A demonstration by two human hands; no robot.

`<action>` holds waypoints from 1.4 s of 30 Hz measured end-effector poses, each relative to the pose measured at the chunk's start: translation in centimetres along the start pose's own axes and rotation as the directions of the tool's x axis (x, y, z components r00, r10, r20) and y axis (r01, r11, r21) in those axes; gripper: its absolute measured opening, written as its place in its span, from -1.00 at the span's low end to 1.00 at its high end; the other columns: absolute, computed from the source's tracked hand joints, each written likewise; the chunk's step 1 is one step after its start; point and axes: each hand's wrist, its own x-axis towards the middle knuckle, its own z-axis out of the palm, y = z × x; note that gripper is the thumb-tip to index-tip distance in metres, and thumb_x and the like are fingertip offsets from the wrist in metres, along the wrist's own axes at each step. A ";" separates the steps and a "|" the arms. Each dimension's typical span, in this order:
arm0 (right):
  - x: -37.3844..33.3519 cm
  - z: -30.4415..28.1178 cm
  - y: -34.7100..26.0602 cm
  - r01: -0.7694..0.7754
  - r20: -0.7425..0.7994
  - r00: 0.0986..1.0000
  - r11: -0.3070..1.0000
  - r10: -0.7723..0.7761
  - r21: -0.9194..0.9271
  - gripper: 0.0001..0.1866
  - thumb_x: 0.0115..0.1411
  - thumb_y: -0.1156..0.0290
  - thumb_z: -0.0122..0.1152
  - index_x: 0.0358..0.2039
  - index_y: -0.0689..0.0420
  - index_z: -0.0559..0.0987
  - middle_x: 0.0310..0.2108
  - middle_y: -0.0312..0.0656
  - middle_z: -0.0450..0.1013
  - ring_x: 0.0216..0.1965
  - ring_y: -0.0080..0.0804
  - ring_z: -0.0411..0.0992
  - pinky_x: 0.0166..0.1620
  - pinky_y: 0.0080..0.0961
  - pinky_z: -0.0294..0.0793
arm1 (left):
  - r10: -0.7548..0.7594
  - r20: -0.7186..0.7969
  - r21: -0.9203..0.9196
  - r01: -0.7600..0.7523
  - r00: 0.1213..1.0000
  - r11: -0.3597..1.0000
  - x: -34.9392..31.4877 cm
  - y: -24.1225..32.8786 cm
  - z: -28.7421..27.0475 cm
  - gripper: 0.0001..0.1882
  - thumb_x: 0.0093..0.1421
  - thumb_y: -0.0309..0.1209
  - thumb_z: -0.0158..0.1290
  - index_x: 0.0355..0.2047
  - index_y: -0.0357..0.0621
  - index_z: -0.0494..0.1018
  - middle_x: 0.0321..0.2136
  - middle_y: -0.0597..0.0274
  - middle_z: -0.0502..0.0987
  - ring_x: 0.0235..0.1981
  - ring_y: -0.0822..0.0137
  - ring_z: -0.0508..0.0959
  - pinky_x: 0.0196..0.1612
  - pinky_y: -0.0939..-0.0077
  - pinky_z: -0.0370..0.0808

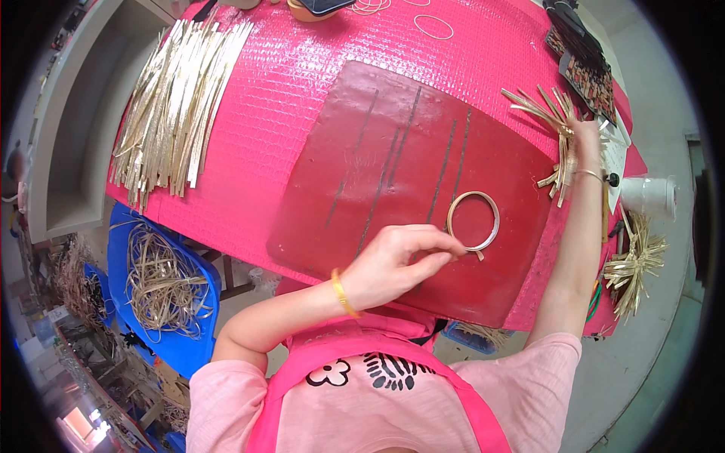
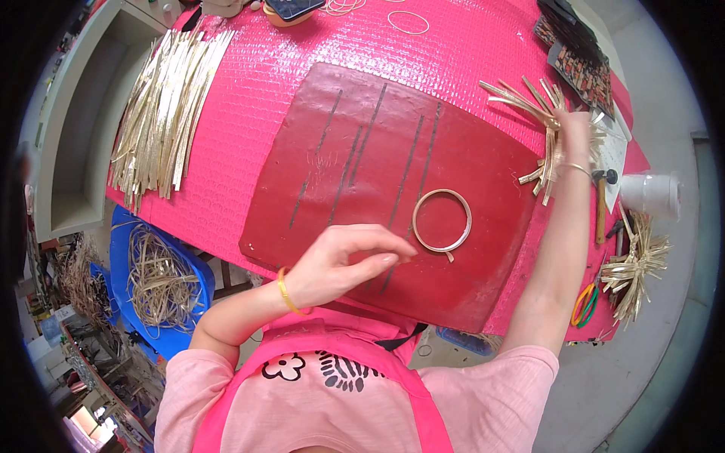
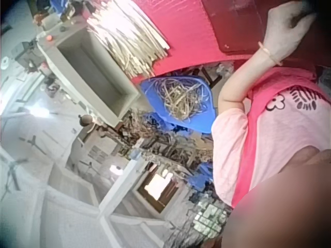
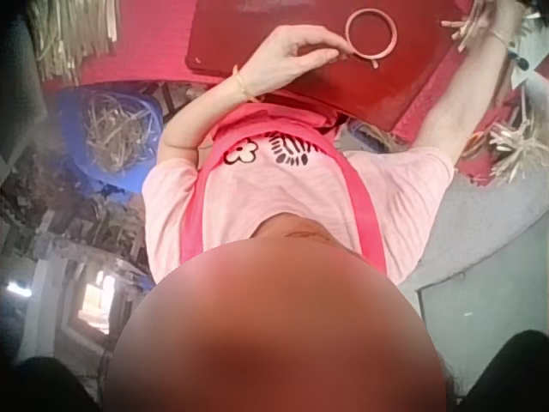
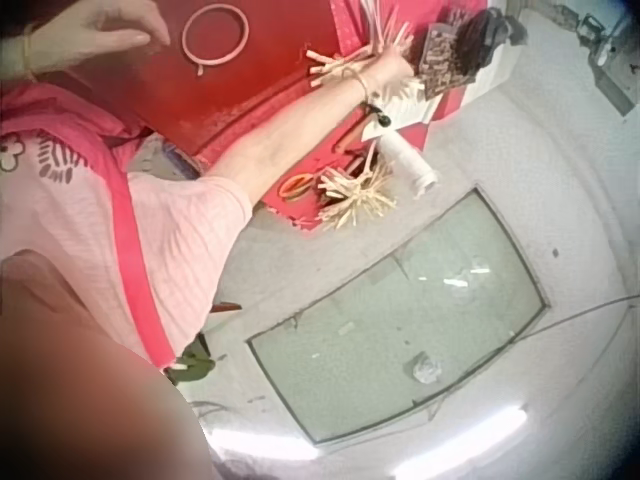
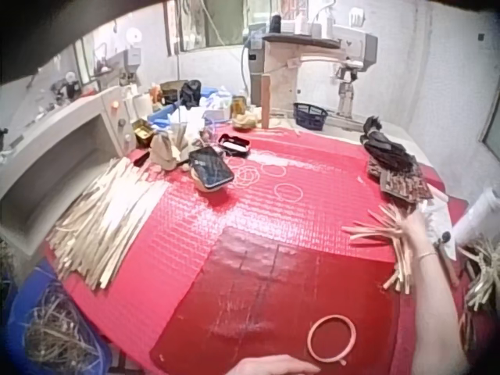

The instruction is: The recorder is weaving thin metallic gold strips into a structured pattern at a workstation.

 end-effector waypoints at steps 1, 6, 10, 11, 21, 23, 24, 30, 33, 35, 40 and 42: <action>2.1 -1.3 2.9 0.064 -0.195 0.980 0.988 -0.036 0.141 -0.22 -0.29 0.22 0.21 -0.11 0.47 0.17 -0.16 0.09 0.29 -0.11 -0.12 0.27 -0.09 -0.41 0.24 | -0.012 0.028 0.057 0.010 1.000 0.998 -0.2 -0.2 -0.4 -0.82 0.08 -0.52 -0.15 -0.32 -0.32 0.39 -0.40 0.22 0.44 -0.30 0.45 0.41 -0.22 0.61 0.34; -8.7 -8.7 -5.0 0.085 0.167 0.943 0.693 -0.288 0.716 -0.35 -0.03 0.39 0.10 0.04 0.17 0.03 -0.47 -0.26 0.32 -0.60 -0.59 0.26 -0.52 -0.67 0.37 | -0.200 -0.208 -0.277 0.138 0.957 0.951 -2.1 -0.4 -3.0 -0.81 0.08 -0.52 -0.13 -0.31 -0.33 0.39 -0.39 0.20 0.45 -0.31 0.46 0.42 -0.20 0.61 0.34; -4.7 -3.7 -3.8 -0.055 0.354 0.935 0.992 0.012 0.112 -0.18 -0.10 0.07 0.13 0.01 0.35 0.03 -0.30 -0.06 0.34 -0.40 -0.44 0.35 -0.29 -0.50 0.38 | -0.190 -0.120 -0.292 0.148 0.974 0.945 -1.3 -0.5 -2.4 -0.81 0.08 -0.51 -0.13 -0.30 -0.33 0.38 -0.39 0.20 0.45 -0.31 0.46 0.42 -0.20 0.61 0.34; -8.1 -0.7 -7.6 -0.106 0.193 0.973 0.987 0.128 -0.122 -0.16 -0.14 -0.01 0.12 -0.05 0.43 0.10 -0.25 0.02 0.33 -0.29 -0.38 0.37 -0.21 -0.45 0.35 | -0.211 -0.131 -0.265 0.171 0.969 0.949 -1.8 -0.5 -2.1 -0.81 0.08 -0.50 -0.13 -0.31 -0.33 0.39 -0.40 0.21 0.45 -0.32 0.46 0.42 -0.20 0.61 0.34; -2.6 -5.2 -3.3 0.132 0.074 0.988 0.990 -0.135 0.049 -0.44 -0.05 0.29 0.00 0.00 0.14 0.14 -0.37 -0.16 0.35 -0.46 -0.52 0.30 -0.42 -0.59 0.33 | -0.181 -0.276 -0.180 0.134 0.944 0.975 -5.5 -0.9 -4.2 -0.82 0.06 -0.54 -0.12 -0.32 -0.33 0.39 -0.41 0.18 0.45 -0.35 0.44 0.43 -0.21 0.61 0.35; -3.1 -9.9 -2.4 0.491 0.010 0.860 0.832 -0.510 0.258 -0.43 -0.04 0.45 -0.04 0.04 0.13 0.11 -0.28 -0.17 0.34 -0.43 -0.52 0.30 -0.43 -0.68 0.31 | -0.253 -0.306 -0.286 0.165 0.918 0.944 -5.8 -0.7 -4.9 -0.82 0.07 -0.53 -0.14 -0.32 -0.33 0.40 -0.42 0.19 0.45 -0.35 0.45 0.43 -0.22 0.61 0.35; -4.5 -9.9 -3.1 0.489 0.019 0.860 0.833 -0.510 0.258 -0.43 -0.04 0.45 -0.04 0.04 0.13 0.11 -0.28 -0.17 0.34 -0.43 -0.52 0.30 -0.43 -0.68 0.31 | -0.231 -0.320 -0.300 0.133 0.919 0.945 -5.5 -0.8 -5.0 -0.82 0.08 -0.53 -0.15 -0.33 -0.33 0.40 -0.43 0.19 0.45 -0.35 0.45 0.43 -0.22 0.62 0.34; -0.9 -3.8 4.7 0.571 0.144 0.818 0.759 -0.557 -0.312 -0.32 -0.11 0.53 -0.07 0.10 0.03 0.03 0.02 -0.10 0.14 -0.22 -0.40 0.30 -0.26 -0.62 0.30 | -0.061 -0.114 -0.087 0.051 0.992 0.995 -3.8 -0.4 -3.3 -0.83 0.07 -0.52 -0.12 -0.35 -0.33 0.40 -0.43 0.21 0.45 -0.34 0.45 0.43 -0.25 0.61 0.35; -7.7 -5.5 -2.8 0.402 0.136 0.911 0.912 -0.389 -0.085 -0.38 -0.09 0.47 -0.04 0.07 0.02 0.11 -0.39 -0.22 0.36 -0.53 -0.61 0.26 -0.50 -0.74 0.24 | -0.002 -0.117 0.134 0.018 0.993 0.991 -5.1 -0.7 -3.9 -0.84 0.06 -0.54 -0.12 -0.35 -0.32 0.40 -0.43 0.19 0.45 -0.36 0.45 0.43 -0.27 0.61 0.35; -10.4 -12.8 -3.8 0.391 -0.013 0.920 0.916 -0.392 0.085 -0.42 0.00 0.45 -0.04 0.07 -0.08 0.11 -0.58 -0.39 0.27 -0.71 -0.76 0.08 -0.67 -0.82 0.07 | -0.151 -0.195 -0.024 0.149 0.969 0.989 -5.5 -1.4 -4.4 -0.84 0.06 -0.54 -0.13 -0.35 -0.32 0.40 -0.44 0.19 0.44 -0.36 0.45 0.43 -0.27 0.61 0.35; -8.8 -22.5 -4.3 0.508 -0.064 0.862 0.853 -0.504 0.118 -0.48 0.07 0.36 -0.07 0.08 -0.03 0.10 -0.60 -0.43 0.23 -0.73 -0.82 0.02 -0.70 -0.89 -0.01 | -0.179 -0.273 -0.103 0.156 0.945 0.982 -5.3 -1.7 -4.0 -0.84 0.07 -0.54 -0.12 -0.35 -0.32 0.41 -0.43 0.20 0.44 -0.36 0.44 0.43 -0.26 0.63 0.35; -3.8 -20.7 -1.0 0.489 -0.183 0.864 0.869 -0.470 0.076 -0.53 0.07 0.31 -0.09 0.03 0.05 0.17 -0.60 -0.41 0.22 -0.68 -0.73 0.08 -0.63 -0.81 0.09 | -0.130 -0.208 -0.009 0.131 0.969 0.991 -5.0 -1.6 -3.4 -0.84 0.05 -0.54 -0.11 -0.36 -0.33 0.41 -0.45 0.18 0.44 -0.37 0.43 0.44 -0.27 0.62 0.35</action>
